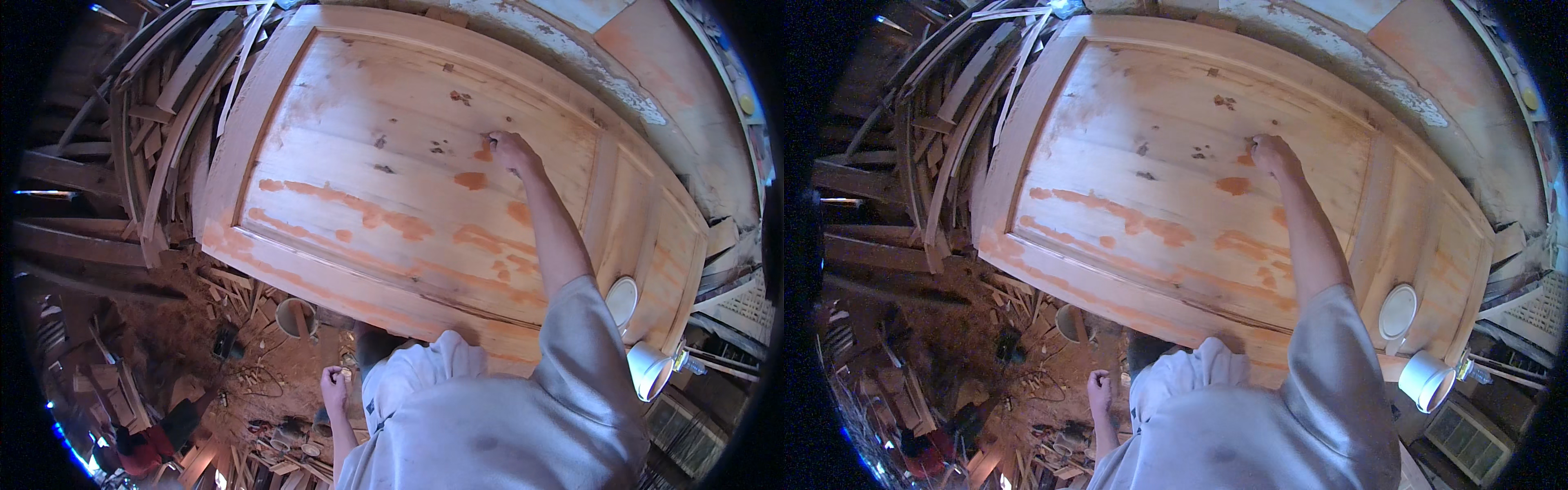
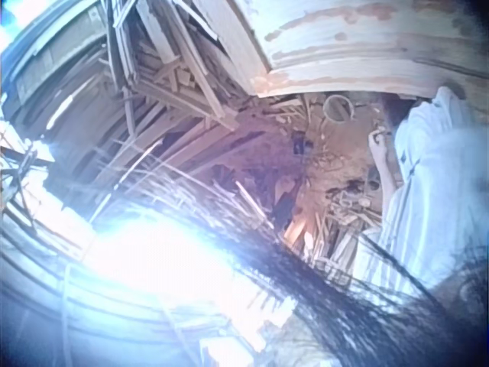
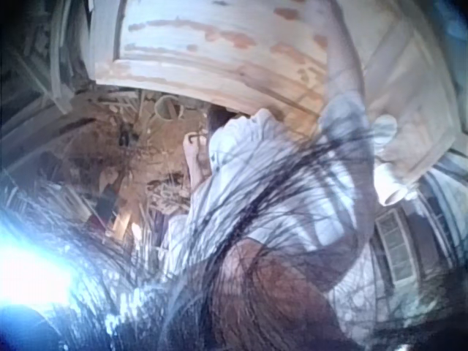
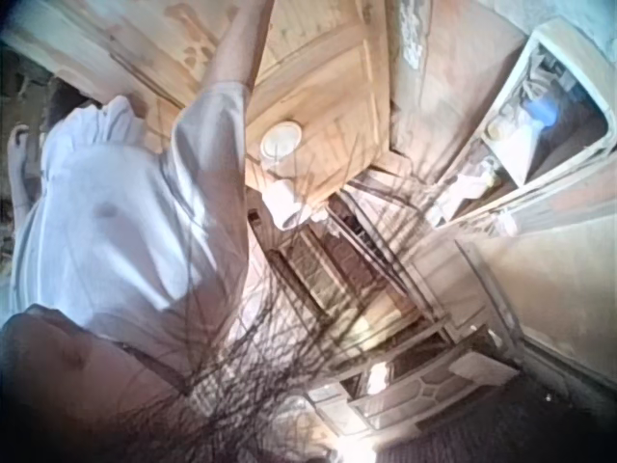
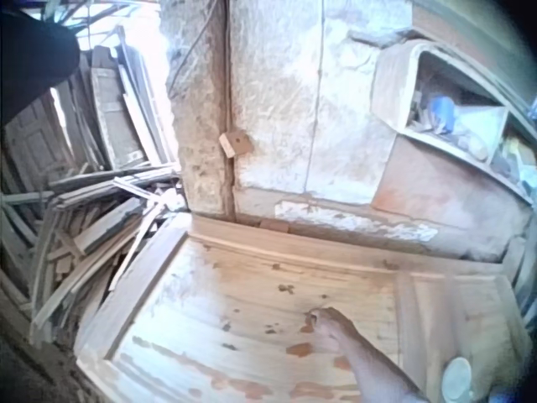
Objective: The person applies a wood filler or stain to a wooden door using a scraper and a brush, working the material into the wood grain.
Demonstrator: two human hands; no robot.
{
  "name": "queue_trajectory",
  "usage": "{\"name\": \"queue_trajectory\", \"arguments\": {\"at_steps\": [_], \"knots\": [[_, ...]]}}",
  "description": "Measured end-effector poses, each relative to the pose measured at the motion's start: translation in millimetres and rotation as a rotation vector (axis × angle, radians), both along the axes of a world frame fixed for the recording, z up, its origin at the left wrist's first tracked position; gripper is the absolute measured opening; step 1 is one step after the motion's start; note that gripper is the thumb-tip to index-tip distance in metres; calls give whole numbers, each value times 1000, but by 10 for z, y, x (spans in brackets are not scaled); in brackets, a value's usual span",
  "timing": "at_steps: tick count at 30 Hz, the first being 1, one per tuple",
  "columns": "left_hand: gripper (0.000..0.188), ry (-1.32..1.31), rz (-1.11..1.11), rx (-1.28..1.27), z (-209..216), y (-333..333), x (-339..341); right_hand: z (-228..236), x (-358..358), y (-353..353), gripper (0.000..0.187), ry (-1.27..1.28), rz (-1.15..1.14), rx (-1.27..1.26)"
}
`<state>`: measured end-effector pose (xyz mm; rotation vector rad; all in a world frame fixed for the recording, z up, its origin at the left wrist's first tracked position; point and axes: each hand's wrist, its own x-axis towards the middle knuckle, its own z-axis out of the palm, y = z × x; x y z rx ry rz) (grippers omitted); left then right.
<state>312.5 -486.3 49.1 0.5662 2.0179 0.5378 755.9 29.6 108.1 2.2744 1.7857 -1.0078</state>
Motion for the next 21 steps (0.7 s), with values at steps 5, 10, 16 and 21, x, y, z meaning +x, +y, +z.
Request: {"name": "queue_trajectory", "arguments": {"at_steps": [5,10,16,21], "knots": [[13,35,101,-25,-9,-83,23,-377,226,33,26,-177,243,-63],[15,36,45,8,-384,-326,102,-183,112,-10,30,-372,485,-382],[14,33,108,57,-278,-340,-21,338,-400,-876,37,237,-183,-62],[12,40,17,-1,-155,-303,-251,-521,-780,-1052,41,294,-11,397]]}}
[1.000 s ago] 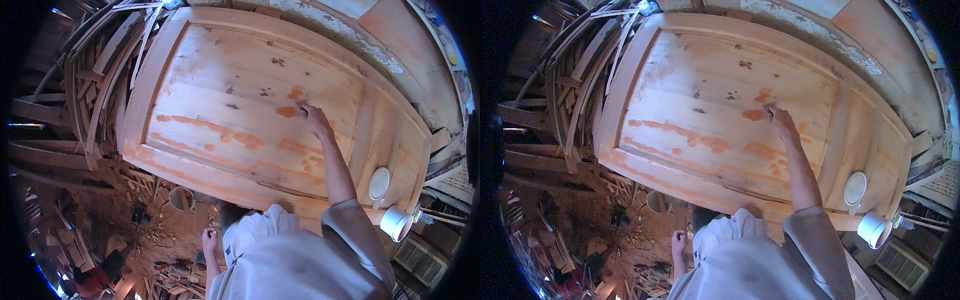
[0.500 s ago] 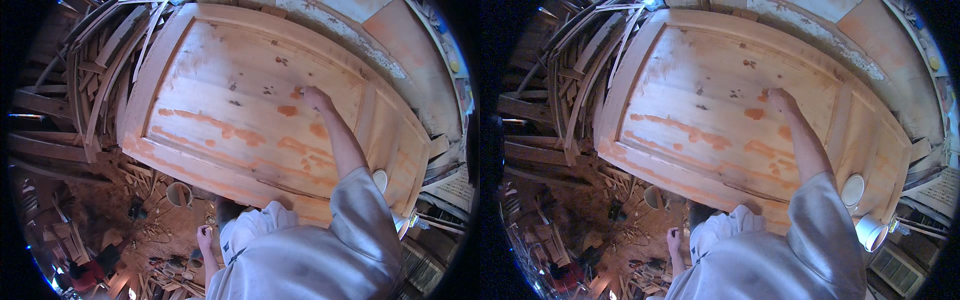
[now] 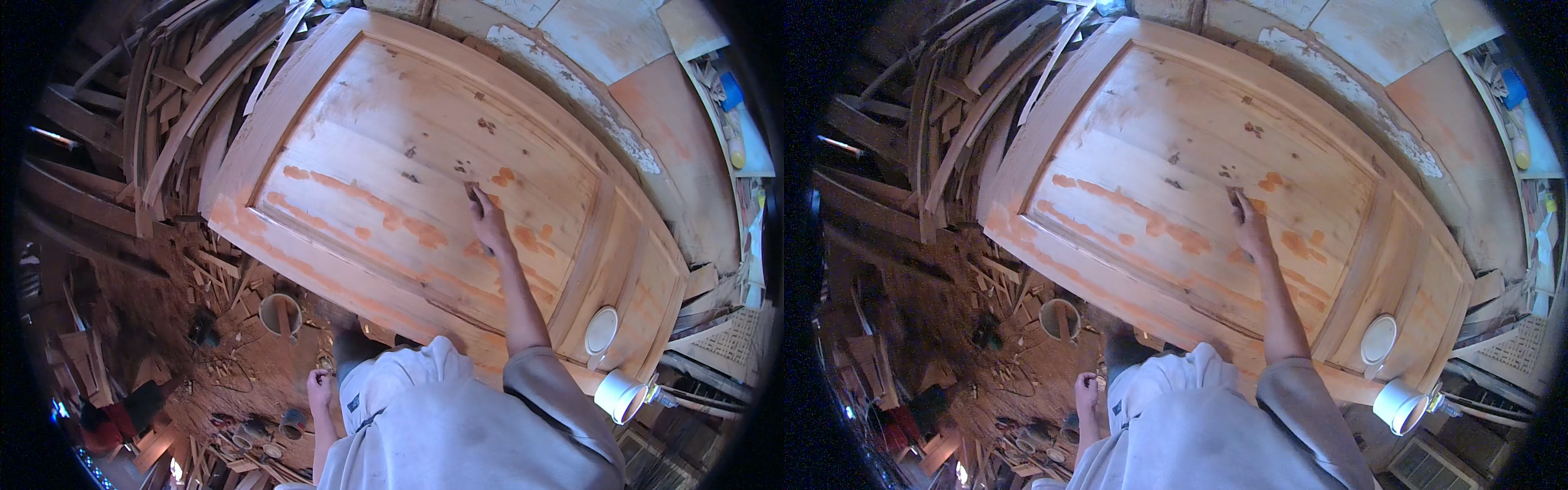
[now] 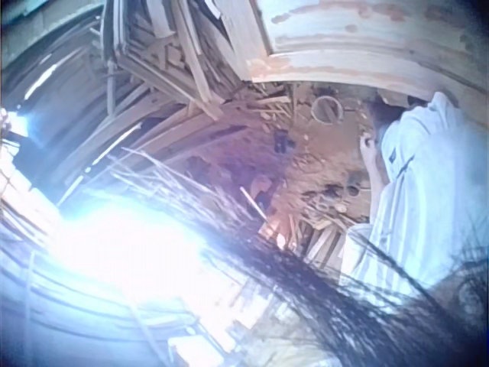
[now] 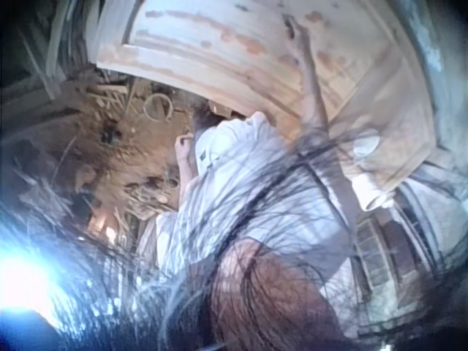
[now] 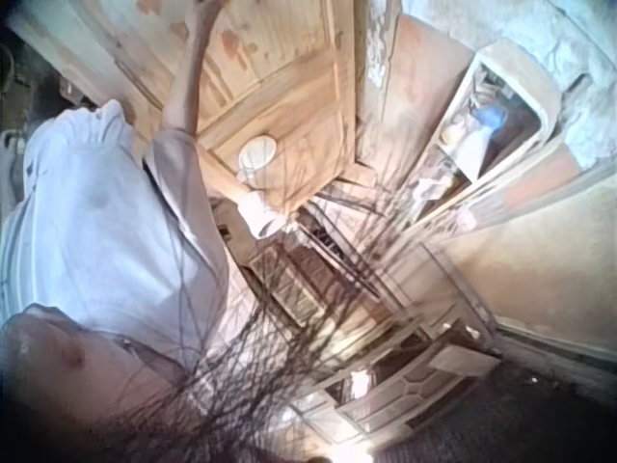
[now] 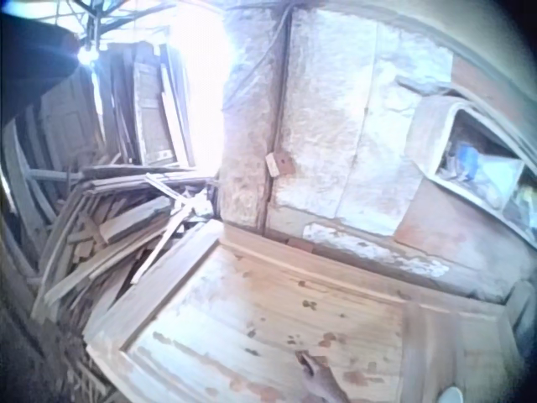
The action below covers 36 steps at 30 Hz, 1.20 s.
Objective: The person applies a wood filler or stain to a wooden door using a scraper and a brush, working the material into the wood grain.
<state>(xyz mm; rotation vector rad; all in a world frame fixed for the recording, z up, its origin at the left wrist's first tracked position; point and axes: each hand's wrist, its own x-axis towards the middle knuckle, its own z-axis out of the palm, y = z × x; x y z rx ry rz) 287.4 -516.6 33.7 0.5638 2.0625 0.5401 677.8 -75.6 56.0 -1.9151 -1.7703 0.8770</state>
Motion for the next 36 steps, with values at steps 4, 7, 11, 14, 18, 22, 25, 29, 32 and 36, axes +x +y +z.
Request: {"name": "queue_trajectory", "arguments": {"at_steps": [4,7,11,14,18,22,25,29,32,36], "knots": [[12,17,98,-28,-162,-198,-316,-82,-400,235,45,-108,-61,45],[14,48,113,9,-178,-129,-490,-175,-444,463,45,-211,-133,28],[15,96,55,-49,172,182,-603,-264,-589,547,45,-319,-217,-135],[15,120,17,-12,266,415,-763,-405,-716,454,47,-310,-256,31],[14,89,13,-2,315,767,-1040,-348,-869,308,48,-375,-267,-125],[11,68,-48,49,157,1154,-1451,-263,-740,196,40,-364,-215,-190],[12,51,-35,-3,229,1397,-1665,430,-885,456,37,-190,-247,-287],[13,13,-77,127,277,1635,-1885,362,-500,904,34,-84,-350,-292],[14,62,-120,141,150,1621,-2061,-125,-102,1163,32,-246,-190,-233],[15,34,-92,11,-74,1472,-2278,-301,-81,1067,34,-265,-141,-351]]}}
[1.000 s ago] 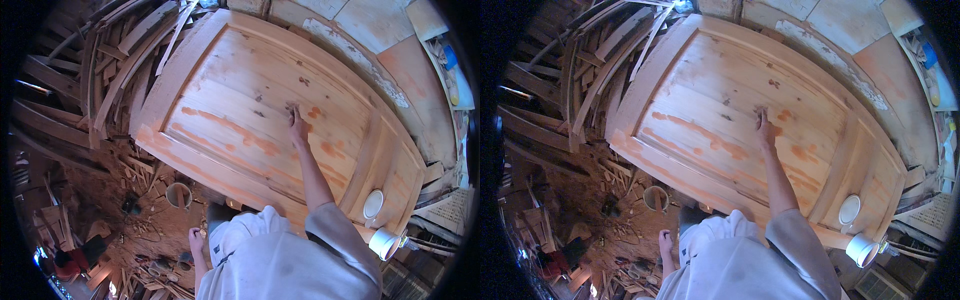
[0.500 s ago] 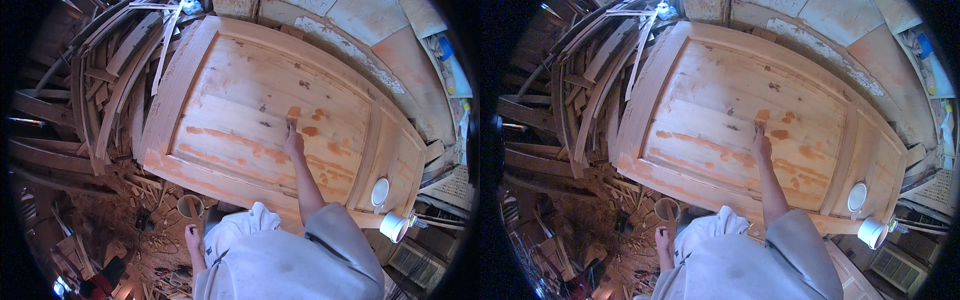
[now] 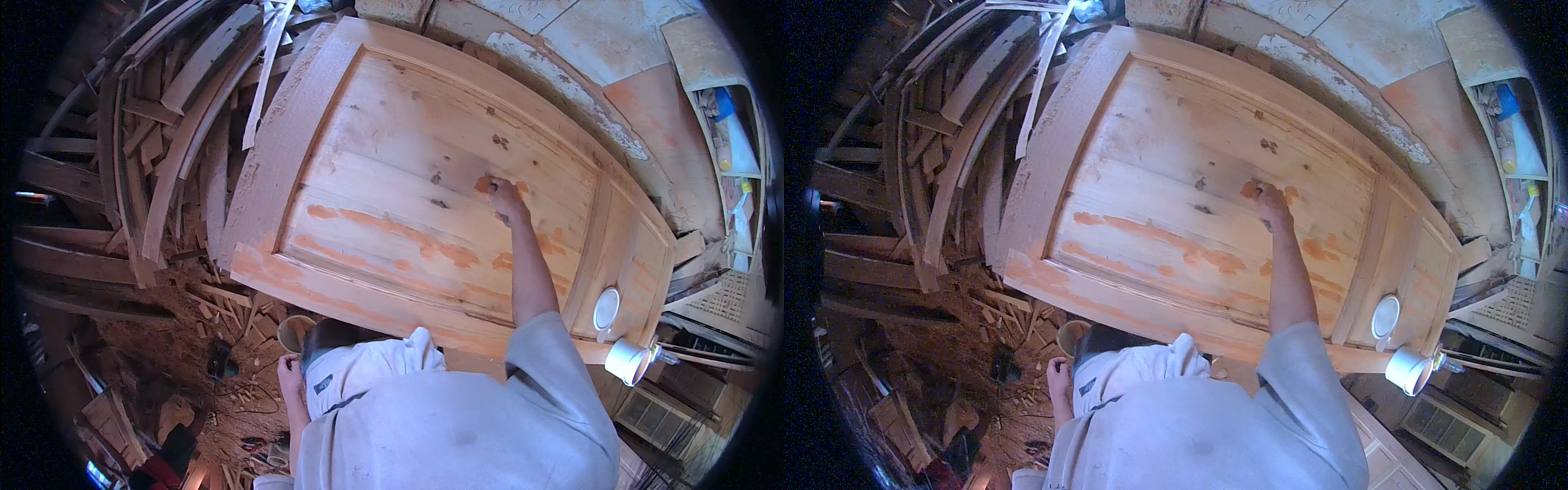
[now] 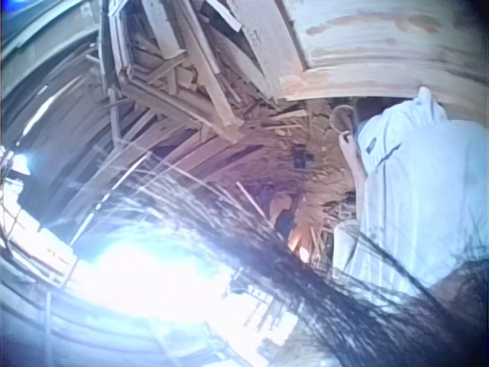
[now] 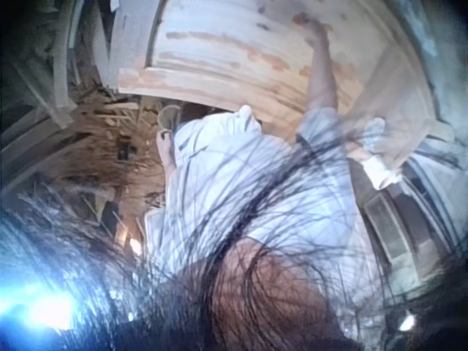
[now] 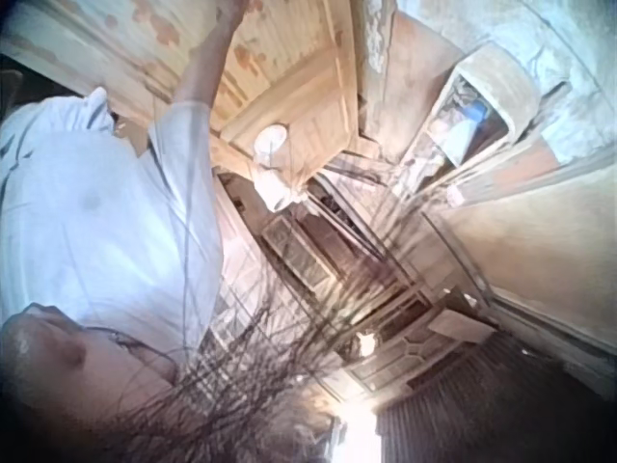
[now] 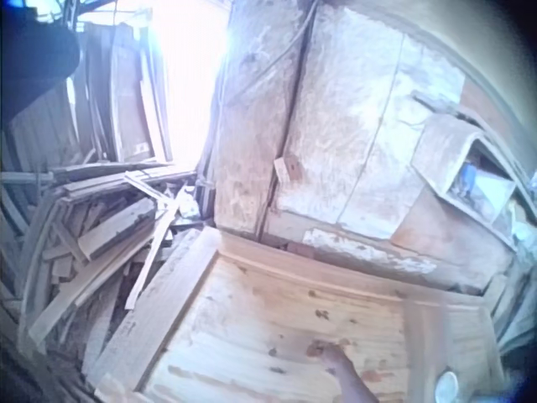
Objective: The person applies a wood filler or stain to a wooden door using a scraper and a brush, working the material into the wood grain.
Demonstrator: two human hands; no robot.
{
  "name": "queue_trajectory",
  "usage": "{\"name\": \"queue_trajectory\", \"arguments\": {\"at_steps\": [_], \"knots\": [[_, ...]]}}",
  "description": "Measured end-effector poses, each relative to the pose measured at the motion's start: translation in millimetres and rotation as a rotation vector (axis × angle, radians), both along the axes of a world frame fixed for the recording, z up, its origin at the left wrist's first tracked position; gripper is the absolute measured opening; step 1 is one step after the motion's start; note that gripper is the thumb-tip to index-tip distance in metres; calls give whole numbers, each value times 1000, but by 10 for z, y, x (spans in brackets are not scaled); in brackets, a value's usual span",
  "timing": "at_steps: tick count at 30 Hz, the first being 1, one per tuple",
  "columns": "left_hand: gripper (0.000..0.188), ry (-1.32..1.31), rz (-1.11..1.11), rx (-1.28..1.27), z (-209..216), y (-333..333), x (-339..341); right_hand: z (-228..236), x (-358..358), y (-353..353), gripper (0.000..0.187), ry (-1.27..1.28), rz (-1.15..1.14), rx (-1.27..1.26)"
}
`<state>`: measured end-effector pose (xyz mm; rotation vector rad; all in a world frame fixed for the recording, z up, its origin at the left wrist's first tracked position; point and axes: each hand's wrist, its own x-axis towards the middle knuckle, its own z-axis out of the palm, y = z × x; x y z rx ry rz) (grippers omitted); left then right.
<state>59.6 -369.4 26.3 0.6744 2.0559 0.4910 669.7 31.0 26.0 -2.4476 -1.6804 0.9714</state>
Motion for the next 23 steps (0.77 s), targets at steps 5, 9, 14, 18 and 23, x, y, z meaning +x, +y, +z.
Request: {"name": "queue_trajectory", "arguments": {"at_steps": [5,9,14,18,23], "knots": [[16,23,34,-17,-149,64,216,724,-561,-116,34,48,-111,-229],[17,54,39,-19,-373,156,299,807,-437,-2,36,41,17,-430],[18,65,12,-30,-157,196,275,855,-478,380,38,72,-16,-304],[18,-7,183,-101,-158,140,207,621,-464,423,38,-43,78,-410],[21,37,66,-71,-435,131,299,727,-535,166,40,-32,140,-398]]}}
